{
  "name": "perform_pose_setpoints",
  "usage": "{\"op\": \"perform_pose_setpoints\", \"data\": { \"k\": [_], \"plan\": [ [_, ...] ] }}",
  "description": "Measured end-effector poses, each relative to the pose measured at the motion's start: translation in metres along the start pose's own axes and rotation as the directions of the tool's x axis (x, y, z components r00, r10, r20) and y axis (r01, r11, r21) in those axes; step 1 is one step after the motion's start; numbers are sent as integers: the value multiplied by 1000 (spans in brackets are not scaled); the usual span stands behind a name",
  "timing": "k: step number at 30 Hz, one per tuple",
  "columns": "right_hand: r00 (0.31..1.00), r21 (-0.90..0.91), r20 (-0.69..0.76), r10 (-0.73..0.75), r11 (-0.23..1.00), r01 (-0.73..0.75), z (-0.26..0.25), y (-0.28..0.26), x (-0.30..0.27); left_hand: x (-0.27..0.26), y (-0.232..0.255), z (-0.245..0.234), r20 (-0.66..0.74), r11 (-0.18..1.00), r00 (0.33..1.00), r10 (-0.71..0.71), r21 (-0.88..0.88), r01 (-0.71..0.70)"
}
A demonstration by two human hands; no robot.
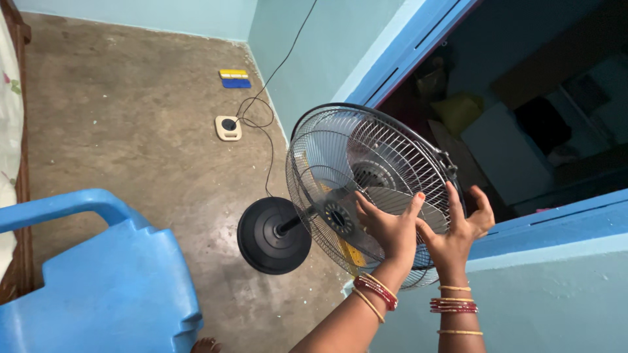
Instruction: The person assembles a stand fan by attaching the rear grill, tightening a securing ring, placing the fan blade onto the motor shaft, and then fitting the front grill.
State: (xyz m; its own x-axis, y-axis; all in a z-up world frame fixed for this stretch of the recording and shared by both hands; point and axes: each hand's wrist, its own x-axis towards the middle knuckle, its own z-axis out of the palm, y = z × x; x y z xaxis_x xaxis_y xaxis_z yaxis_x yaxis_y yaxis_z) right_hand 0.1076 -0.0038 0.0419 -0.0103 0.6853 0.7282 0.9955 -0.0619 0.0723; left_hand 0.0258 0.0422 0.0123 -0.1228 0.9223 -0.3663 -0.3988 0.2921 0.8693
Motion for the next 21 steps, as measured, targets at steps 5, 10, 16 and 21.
{"op": "perform_pose_setpoints", "data": {
  "k": [5,10,16,21],
  "plan": [
    [996,139,66,65,988,-74,6,10,-1,0,1,0,11,1000,1000,-1,-6,1],
    [993,208,98,61,975,-80,8,14,-3,-1,2,1,22,1000,1000,-20,10,20],
    [997,183,73,-9,983,-5,8,10,-2,2,-3,4,16,1000,1000,25,-3,-25],
    [998,200,67,-8,980,-5,6,9,0,3,0,5,15,999,1000,19,34,-19]
  ]
}}
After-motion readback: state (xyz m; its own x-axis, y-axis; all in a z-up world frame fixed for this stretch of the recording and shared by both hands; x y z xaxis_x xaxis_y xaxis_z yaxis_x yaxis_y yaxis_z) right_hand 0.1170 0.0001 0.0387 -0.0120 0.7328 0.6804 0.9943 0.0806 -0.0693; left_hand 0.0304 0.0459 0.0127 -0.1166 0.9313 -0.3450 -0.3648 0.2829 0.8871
